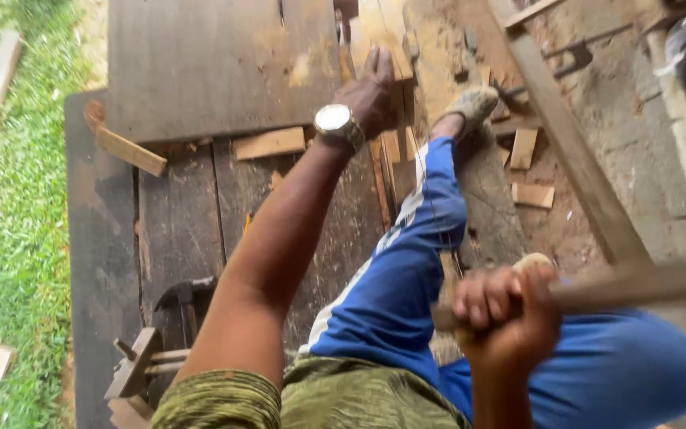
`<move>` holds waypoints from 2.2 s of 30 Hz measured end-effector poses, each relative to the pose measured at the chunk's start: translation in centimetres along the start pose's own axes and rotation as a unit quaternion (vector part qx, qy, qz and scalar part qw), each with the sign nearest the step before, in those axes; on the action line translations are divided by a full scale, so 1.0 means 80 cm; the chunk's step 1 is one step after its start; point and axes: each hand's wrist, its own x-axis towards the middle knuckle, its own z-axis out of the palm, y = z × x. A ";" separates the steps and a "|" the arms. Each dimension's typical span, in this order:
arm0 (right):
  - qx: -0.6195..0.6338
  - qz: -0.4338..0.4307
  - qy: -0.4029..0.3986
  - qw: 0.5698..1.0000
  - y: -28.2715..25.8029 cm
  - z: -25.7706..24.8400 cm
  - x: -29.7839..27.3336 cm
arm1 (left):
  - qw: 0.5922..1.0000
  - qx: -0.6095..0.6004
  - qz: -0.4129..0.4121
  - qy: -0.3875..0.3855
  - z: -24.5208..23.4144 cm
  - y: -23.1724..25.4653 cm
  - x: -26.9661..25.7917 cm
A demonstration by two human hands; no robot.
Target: Use a manual frame saw to cut a piece of wood.
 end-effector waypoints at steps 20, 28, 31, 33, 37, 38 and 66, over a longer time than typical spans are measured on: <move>-0.024 -0.032 -0.025 0.999 0.045 -0.028 0.051 | 1.000 0.010 0.009 0.028 0.044 -0.028 0.036; 0.034 -0.030 -0.066 0.997 0.022 -0.150 -0.085 | 0.996 0.036 0.043 0.064 0.027 -0.020 0.027; 0.060 -0.040 -0.036 0.997 0.058 -0.126 -0.009 | 0.999 -0.034 -0.018 -0.006 -0.021 0.006 -0.009; -0.019 -0.023 0.052 0.998 0.079 -0.085 0.065 | 0.999 -0.016 -0.012 -0.028 -0.037 0.021 -0.026; 0.002 -0.013 0.049 0.999 0.067 -0.002 0.099 | 1.000 0.008 0.011 0.017 0.011 -0.010 0.013; -0.007 -0.008 0.032 0.999 0.054 0.007 0.090 | 0.999 0.028 0.029 0.031 0.026 -0.019 0.026; 0.015 -0.028 0.000 0.999 0.000 -0.086 -0.080 | 0.997 0.027 0.042 0.056 0.031 -0.024 0.020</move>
